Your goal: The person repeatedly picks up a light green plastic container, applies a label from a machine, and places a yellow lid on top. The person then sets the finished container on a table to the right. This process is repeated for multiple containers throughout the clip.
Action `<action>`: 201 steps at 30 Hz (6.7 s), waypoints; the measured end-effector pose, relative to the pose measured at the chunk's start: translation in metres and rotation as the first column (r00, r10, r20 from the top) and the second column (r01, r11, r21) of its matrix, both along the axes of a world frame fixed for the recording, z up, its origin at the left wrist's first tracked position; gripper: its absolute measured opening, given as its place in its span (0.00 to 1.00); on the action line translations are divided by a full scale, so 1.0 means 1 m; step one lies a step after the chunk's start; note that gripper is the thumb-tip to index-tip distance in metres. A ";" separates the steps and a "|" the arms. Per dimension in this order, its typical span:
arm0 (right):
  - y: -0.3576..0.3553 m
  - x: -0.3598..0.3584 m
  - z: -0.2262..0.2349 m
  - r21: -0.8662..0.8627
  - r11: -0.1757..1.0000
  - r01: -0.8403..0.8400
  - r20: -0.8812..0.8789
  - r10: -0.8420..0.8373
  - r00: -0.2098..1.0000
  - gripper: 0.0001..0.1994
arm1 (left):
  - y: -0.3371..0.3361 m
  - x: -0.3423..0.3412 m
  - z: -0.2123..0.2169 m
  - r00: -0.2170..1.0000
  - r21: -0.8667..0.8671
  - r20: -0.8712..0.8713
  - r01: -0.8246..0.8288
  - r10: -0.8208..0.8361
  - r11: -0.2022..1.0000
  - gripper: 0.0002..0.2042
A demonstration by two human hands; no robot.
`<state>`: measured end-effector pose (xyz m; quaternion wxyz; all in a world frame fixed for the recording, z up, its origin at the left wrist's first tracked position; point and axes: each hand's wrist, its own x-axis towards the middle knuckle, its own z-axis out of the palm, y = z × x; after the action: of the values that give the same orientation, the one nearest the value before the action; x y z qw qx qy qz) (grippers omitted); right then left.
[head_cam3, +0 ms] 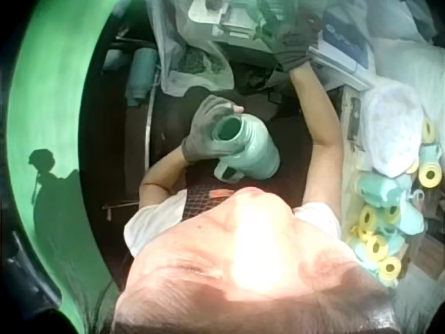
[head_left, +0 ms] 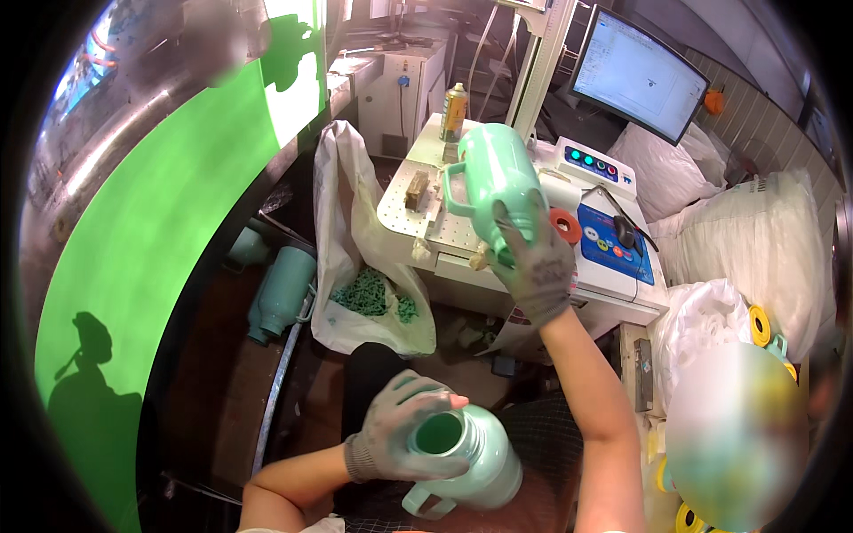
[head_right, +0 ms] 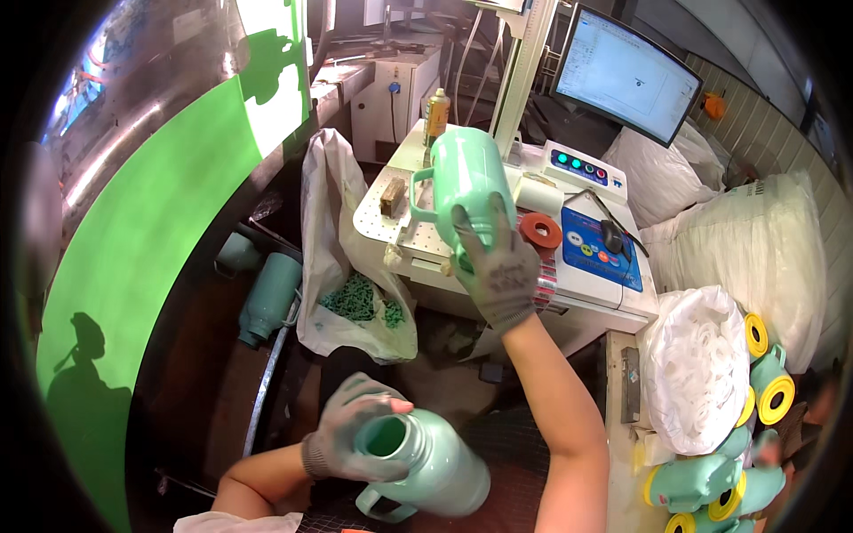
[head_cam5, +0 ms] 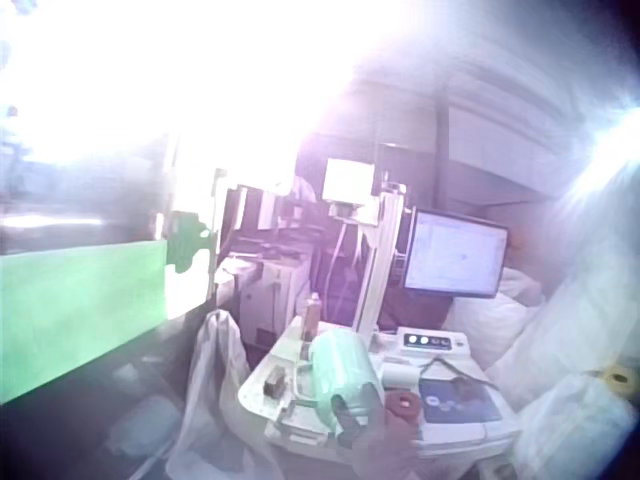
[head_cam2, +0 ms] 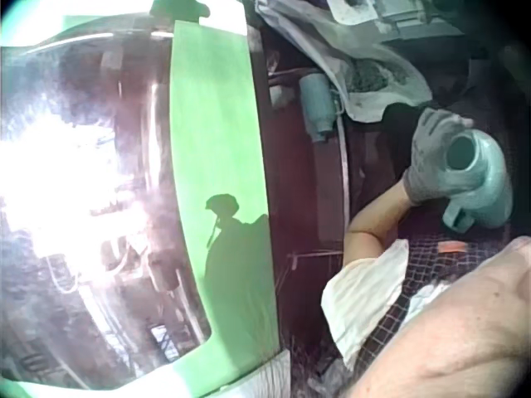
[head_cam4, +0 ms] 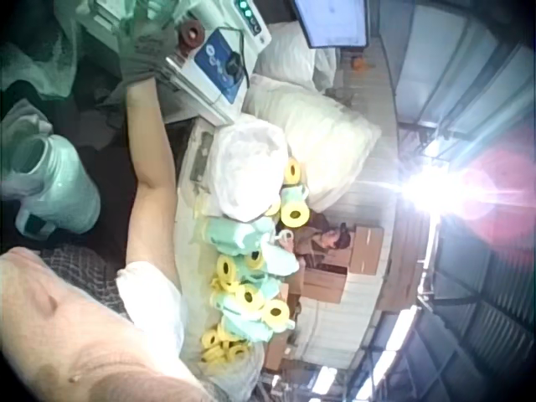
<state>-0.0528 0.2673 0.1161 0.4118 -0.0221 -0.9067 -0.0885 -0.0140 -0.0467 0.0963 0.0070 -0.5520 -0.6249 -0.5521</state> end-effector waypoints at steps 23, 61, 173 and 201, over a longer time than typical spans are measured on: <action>-0.046 0.030 -0.058 -0.134 0.991 -0.016 0.050 0.023 0.998 0.38 | 0.020 0.006 -0.083 0.520 -0.016 0.841 0.304 -0.151 0.953 0.34; -0.163 0.860 -0.171 -0.357 -0.314 0.880 0.145 -0.949 -0.280 0.25 | 0.084 -0.034 -0.068 0.853 -0.442 0.496 0.412 -0.165 0.797 0.22; -0.128 0.184 -0.077 -0.777 0.540 -0.323 -0.146 0.344 0.927 0.50 | -0.009 -0.049 0.045 0.750 0.039 -0.607 -0.303 0.263 0.952 0.25; -0.117 0.341 -0.059 -0.690 0.710 -0.139 0.240 0.406 0.882 0.16 | 0.057 0.059 -0.034 0.820 -0.473 0.254 0.568 -0.513 0.673 0.43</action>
<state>0.2887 0.1502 0.0568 0.2052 -0.0107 -0.9333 0.2945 0.0454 0.0105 0.0620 -0.3401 -0.6634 -0.5597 -0.3620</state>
